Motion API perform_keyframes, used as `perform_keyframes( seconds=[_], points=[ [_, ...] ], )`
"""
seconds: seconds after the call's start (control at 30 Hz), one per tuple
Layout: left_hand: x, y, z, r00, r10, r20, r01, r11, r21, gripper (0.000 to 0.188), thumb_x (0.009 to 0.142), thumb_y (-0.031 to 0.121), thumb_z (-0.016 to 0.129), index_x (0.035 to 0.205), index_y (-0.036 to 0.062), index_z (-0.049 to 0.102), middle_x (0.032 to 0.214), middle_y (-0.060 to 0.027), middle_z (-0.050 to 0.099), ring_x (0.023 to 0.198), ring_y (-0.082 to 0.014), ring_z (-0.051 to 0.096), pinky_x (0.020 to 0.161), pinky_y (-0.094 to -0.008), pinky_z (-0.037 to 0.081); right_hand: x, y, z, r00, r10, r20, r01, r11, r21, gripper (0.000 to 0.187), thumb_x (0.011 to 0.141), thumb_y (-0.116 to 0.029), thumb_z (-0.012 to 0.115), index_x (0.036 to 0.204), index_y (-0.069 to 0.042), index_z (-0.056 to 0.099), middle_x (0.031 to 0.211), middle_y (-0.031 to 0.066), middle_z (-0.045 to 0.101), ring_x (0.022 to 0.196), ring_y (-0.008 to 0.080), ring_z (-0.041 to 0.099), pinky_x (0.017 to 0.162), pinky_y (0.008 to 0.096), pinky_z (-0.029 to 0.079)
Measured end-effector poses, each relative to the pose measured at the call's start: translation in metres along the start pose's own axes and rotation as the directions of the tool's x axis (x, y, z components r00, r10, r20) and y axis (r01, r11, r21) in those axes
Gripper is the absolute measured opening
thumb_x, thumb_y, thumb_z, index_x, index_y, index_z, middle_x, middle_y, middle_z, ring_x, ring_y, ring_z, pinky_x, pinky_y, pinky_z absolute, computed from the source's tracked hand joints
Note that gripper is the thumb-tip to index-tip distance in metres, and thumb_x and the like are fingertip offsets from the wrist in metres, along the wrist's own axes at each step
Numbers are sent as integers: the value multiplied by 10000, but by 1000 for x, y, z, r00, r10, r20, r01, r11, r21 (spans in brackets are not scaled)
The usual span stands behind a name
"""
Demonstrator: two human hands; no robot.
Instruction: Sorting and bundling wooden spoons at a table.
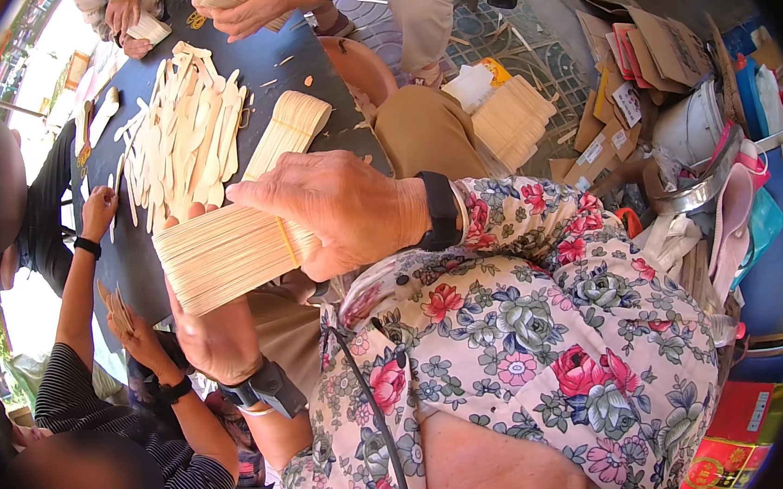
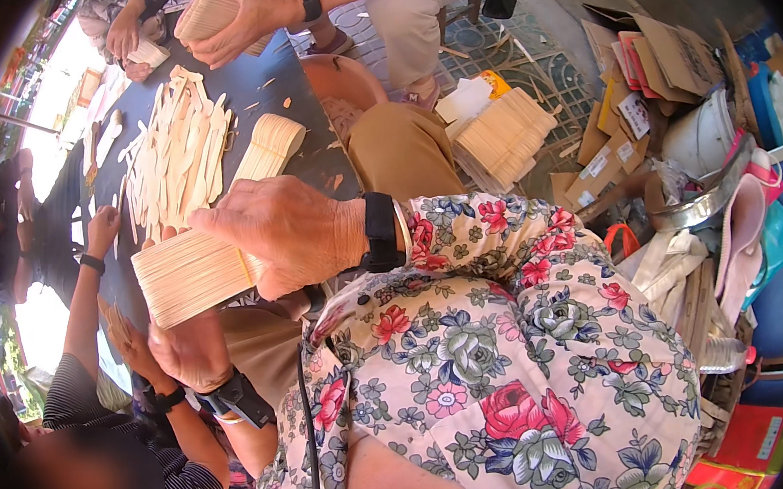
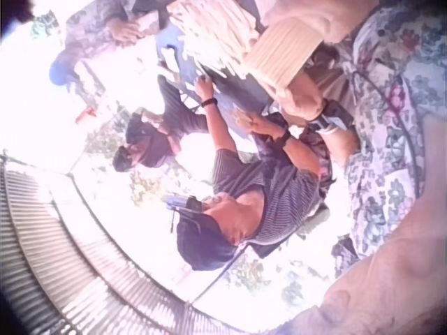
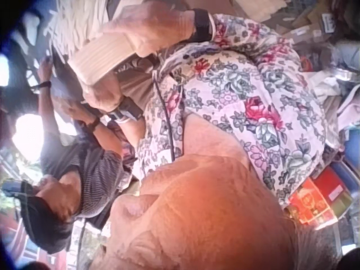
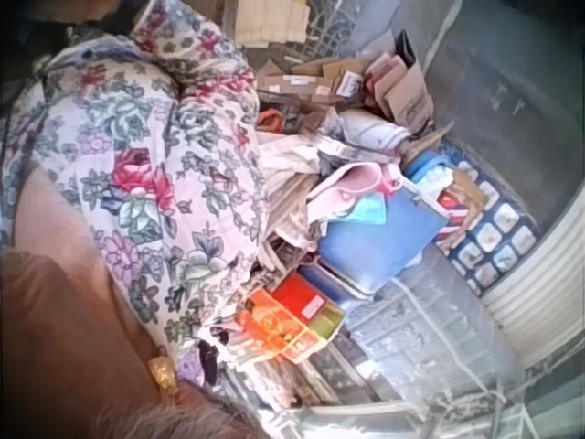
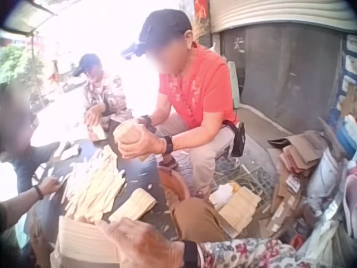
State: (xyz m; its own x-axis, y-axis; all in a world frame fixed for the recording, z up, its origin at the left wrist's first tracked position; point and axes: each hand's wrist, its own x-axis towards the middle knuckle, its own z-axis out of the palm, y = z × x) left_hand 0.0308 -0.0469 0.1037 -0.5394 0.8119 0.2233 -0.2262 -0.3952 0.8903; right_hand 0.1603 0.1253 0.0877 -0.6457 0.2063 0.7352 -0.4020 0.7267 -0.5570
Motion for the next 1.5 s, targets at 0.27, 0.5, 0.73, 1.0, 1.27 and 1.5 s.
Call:
perform_keyframes(
  seconds=[0.27,0.5,0.73,1.0,1.27,1.5],
  points=[
    [2,-9,-8,860,-299,-414,318,948,-23,458,1023,310,398,1277,-56,505,1247,-192,578,1144,-245,561,1010,-376,423,-11,7,11,981,-137,136,174,935,-311,620,621,-31,610,1234,35,544,888,121,606,808,281,577,711,366,503],
    [-3,-21,-6,843,-375,-385,387,921,-48,455,1020,305,407,1292,-51,490,1265,-183,568,1165,-243,549,1020,-379,418,-24,11,5,986,-83,147,126,942,-311,602,634,-40,605,1228,36,548,902,124,613,816,278,584,701,371,496],
    [-5,-40,-27,837,-485,-254,445,872,-202,548,1026,412,366,1315,-43,461,1261,-154,571,1178,-239,546,1013,-386,424,-54,22,-7,993,88,75,-71,977,-202,591,612,-127,702,1161,28,548,883,160,649,846,350,624,712,429,506],
    [28,-83,-54,890,-45,-453,322,766,556,289,948,235,590,1065,-25,640,866,-87,668,792,-160,649,704,-273,529,-56,33,-115,853,502,-142,-519,843,-138,869,504,-137,809,1305,2,502,1046,203,655,943,232,649,832,319,509],
    [56,-91,-91,904,112,-413,269,601,753,267,943,249,600,1034,12,682,707,-13,586,591,-68,527,460,-186,376,-94,99,-211,437,900,-14,-899,437,27,803,524,-235,770,1237,61,551,1027,169,671,940,234,638,792,306,504],
    [47,-87,-90,899,205,-386,247,489,836,298,929,274,631,1028,-1,688,775,-25,618,619,-82,509,499,-207,370,-214,155,-269,152,968,-199,-950,88,-299,511,511,-352,811,876,-2,734,839,130,700,768,248,677,678,319,531]
  ],
)
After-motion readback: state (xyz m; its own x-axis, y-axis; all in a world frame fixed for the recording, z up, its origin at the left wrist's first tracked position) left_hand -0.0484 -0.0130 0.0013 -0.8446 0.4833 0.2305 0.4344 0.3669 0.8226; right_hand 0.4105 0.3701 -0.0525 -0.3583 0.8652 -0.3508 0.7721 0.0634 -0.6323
